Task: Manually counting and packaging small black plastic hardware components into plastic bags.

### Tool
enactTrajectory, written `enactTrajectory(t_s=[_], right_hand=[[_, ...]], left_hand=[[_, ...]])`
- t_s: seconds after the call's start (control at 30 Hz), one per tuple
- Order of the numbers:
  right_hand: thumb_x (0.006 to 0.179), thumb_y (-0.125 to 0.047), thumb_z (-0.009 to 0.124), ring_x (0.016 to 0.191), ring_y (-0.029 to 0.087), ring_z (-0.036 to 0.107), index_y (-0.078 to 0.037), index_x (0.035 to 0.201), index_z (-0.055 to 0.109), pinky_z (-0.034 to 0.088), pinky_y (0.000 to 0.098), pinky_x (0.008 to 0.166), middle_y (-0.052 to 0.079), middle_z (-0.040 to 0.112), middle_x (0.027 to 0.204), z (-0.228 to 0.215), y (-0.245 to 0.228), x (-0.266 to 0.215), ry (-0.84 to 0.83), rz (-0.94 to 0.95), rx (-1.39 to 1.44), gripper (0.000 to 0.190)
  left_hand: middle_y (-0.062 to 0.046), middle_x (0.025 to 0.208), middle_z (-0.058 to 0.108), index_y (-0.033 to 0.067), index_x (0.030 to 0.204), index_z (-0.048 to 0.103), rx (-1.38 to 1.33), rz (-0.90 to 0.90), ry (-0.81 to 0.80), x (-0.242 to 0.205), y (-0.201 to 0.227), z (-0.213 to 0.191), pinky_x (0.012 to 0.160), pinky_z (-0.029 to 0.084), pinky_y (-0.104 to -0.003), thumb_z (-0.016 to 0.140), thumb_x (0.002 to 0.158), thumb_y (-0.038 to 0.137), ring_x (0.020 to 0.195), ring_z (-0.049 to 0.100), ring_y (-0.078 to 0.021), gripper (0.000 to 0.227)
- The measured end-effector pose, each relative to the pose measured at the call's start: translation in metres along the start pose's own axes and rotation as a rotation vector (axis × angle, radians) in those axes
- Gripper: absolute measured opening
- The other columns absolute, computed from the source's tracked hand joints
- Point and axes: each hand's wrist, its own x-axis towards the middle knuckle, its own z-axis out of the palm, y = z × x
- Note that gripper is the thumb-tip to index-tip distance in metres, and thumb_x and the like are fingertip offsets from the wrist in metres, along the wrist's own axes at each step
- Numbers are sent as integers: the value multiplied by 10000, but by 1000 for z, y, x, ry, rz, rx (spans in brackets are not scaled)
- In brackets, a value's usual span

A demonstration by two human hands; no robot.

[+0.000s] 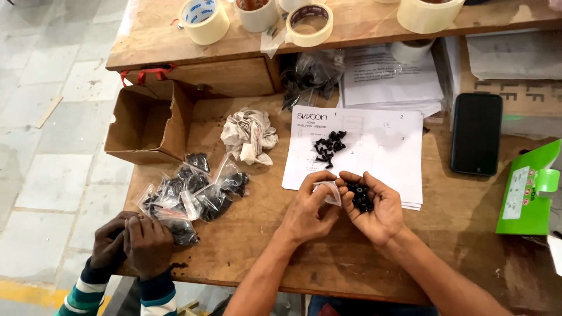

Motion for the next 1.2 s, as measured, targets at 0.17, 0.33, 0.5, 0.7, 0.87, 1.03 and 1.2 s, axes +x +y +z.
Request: enactTrajectory(t_s=[0.17, 0.33, 0.5, 0.7, 0.87, 1.03, 1.2], right_hand=[[1081, -274, 477, 896, 252, 697, 157, 1243, 590, 628, 301, 790, 224, 680, 1083, -4, 2, 1, -21, 14, 16, 475], [1069, -290, 478, 869, 246, 702, 138, 1247, 599, 628, 325, 775, 207, 690, 1066, -18, 6, 9, -60, 54, -8, 479], [1066, -298, 485, 873, 244, 704, 129, 1235, 604, 630, 332, 788, 208, 685, 1050, -19, 7, 10, -60, 70, -38, 475], [1064, -291, 499, 893, 257, 702, 142, 1212, 606, 628, 311, 804, 231, 685, 1079, -15, 6, 9, -39, 61, -49, 470], [1058, -270, 518, 935, 301, 682, 151, 1227, 598, 625, 323, 819, 264, 672, 1115, -17, 1, 7, -73, 77, 32, 461], [1085, -242, 508, 1021, 313, 635, 161, 1266, 582, 612, 323, 874, 277, 634, 1178, -7, -14, -7, -120, 73, 99, 447], [1107, -212, 495, 1064, 302, 595, 178, 1283, 571, 606, 321, 901, 284, 603, 1213, 1, -27, -9, -191, 16, 188, 434]], left_hand=[[-163, 1363, 520, 64, 1172, 561, -148, 80, 52, -2, 0, 3, 1015, 617, -421, 711, 858, 36, 1220, 676, -297, 349], [-174, 1331, 538, 70, 1127, 552, -168, 38, 67, -4, -1, 5, 946, 613, -398, 740, 892, 125, 1116, 697, -264, 305], [-171, 1199, 564, 36, 970, 587, -73, 35, 200, -7, -3, 5, 806, 584, -364, 843, 851, 217, 997, 657, -251, 335], [-138, 1148, 603, 56, 873, 518, -192, 11, 436, -17, -5, 8, 905, 509, -334, 795, 922, 112, 1040, 615, -231, 286], [-129, 1169, 617, 54, 1222, 468, 1, 78, 483, -27, 0, 25, 924, 511, -367, 776, 884, 53, 1065, 623, -254, 457], [-120, 1116, 648, 70, 1355, 406, -38, -28, 383, -38, 9, 46, 833, 555, -367, 816, 875, 140, 948, 670, -247, 635], [-165, 1119, 635, 54, 1417, 368, -32, 1, 277, -39, 18, 57, 837, 570, -394, 846, 885, 240, 981, 683, -281, 738]])
